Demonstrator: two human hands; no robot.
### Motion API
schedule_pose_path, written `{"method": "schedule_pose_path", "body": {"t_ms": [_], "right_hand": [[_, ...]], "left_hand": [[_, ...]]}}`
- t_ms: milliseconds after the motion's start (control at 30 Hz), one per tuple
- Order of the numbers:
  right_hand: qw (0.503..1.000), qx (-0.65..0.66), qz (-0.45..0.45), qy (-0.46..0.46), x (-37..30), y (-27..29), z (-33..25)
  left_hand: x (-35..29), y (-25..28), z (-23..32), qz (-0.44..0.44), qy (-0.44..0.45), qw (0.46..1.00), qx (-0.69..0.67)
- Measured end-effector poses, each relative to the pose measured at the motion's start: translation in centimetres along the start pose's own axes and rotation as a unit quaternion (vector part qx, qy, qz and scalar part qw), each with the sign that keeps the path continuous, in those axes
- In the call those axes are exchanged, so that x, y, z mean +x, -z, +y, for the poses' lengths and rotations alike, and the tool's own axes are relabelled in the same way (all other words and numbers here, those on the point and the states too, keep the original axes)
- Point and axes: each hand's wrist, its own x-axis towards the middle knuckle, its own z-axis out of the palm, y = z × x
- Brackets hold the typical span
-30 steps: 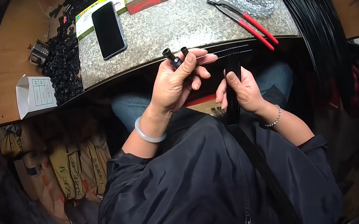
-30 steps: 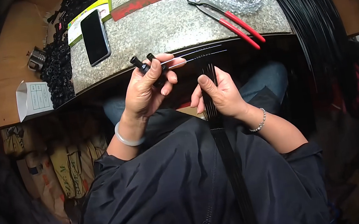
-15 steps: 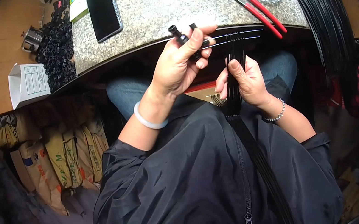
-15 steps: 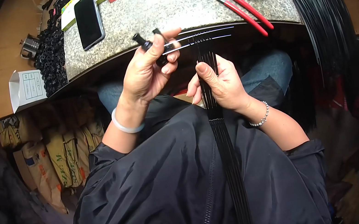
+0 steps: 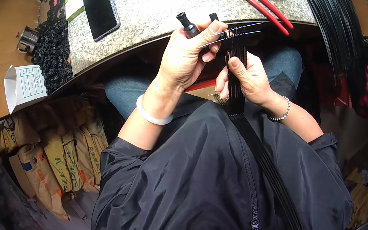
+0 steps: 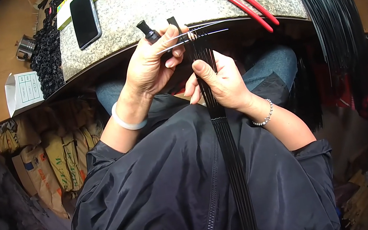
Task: Assembling umbrella ribs into a hub and securing them with a wire using pliers.
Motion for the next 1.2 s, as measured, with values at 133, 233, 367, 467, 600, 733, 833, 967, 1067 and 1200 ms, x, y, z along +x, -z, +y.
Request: {"method": "schedule_pose_path", "body": {"t_ms": [133, 233, 367, 467, 600, 733, 833, 967, 1067, 1200], "right_hand": [[1.0, 0.001, 0.003, -0.008, 0.0, 0.1, -0.2], [1.0, -0.006, 0.0, -0.011, 0.1, 0.1, -0.3], [1.0, -0.001, 0.0, -0.008, 0.0, 0.3, -0.3], [1.0, 0.001, 0.001, -0.007, -0.1, 0.6, -0.2], [1.0, 0.001, -0.009, -0.012, 0.1, 0.3, -0.1], [1.0, 0.005, -0.008, -0.014, 0.1, 0.2, -0.4], [1.0, 0.024, 0.003, 0.019, 0.0, -0.1, -0.4], [0.999, 0.002, 0.0, 0.039, 0.1, 0.0, -0.2], [0.999, -0.003, -0.018, 0.029, -0.2, 0.0, -0.1], [0.999, -0.022, -0.016, 0.026, -0.5, 0.1, -0.3]], "left_hand": [[0.0, -0.3, -0.2, 0.018, -0.012, 1.0, 0.013], [-0.2, -0.4, -0.2, 0.027, -0.012, 0.998, 0.049], [-1.6, 0.2, -0.7, -0.014, -0.061, 0.996, 0.057], [-2.1, 0.9, -0.8, -0.063, -0.054, 0.996, 0.024], [-1.9, 0.8, -0.7, -0.038, -0.05, 0.998, 0.017], [-1.8, 0.7, -0.9, -0.018, -0.059, 0.998, 0.03], [-1.8, 0.6, -1.3, -0.022, -0.085, 0.995, 0.048], [-2.3, -1.6, -1.2, 0.018, -0.122, 0.985, 0.117], [-1.5, -1.7, -1.7, 0.067, -0.141, 0.979, 0.129], [-1.3, -1.3, -1.9, 0.028, -0.119, 0.987, 0.1]]}}
